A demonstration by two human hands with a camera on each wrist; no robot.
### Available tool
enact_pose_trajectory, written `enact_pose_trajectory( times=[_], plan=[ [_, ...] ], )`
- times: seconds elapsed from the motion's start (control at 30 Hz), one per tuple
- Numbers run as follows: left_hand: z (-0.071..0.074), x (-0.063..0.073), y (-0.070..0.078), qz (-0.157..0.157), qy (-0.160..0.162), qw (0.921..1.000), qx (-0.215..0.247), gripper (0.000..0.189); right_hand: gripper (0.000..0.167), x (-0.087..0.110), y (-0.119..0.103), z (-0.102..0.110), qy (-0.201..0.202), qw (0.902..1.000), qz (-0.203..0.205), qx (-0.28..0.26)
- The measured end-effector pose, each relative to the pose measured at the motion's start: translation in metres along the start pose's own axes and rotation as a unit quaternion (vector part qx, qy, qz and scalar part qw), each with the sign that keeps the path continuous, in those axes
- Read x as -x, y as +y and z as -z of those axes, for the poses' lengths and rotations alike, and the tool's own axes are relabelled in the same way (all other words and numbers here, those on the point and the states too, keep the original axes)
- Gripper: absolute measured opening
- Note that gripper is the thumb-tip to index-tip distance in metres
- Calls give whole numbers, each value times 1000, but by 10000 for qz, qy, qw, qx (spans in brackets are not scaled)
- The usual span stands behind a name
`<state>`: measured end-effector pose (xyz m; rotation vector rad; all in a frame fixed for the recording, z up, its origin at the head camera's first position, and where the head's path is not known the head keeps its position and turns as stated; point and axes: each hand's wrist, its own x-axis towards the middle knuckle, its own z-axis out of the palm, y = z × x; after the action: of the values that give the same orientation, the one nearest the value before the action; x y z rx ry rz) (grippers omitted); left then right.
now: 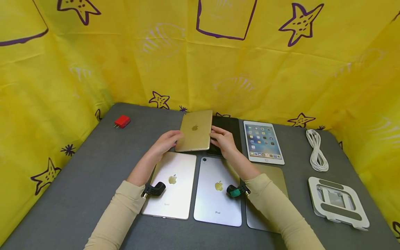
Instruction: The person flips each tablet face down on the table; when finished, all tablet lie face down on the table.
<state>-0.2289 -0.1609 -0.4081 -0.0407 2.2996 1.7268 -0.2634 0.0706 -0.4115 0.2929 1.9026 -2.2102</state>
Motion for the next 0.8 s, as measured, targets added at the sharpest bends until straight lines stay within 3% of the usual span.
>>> enact_pose_trajectory(
  times=[0.4,0.8],
  plan=[
    [15,4,-4,-52,239,9985,-489,58,40,-3,12,-14,-202,9986,15,497],
    [20,4,-8,10,368,9982,-473,57,46,0,11,-24,-600,9922,184,1073]
  ],
)
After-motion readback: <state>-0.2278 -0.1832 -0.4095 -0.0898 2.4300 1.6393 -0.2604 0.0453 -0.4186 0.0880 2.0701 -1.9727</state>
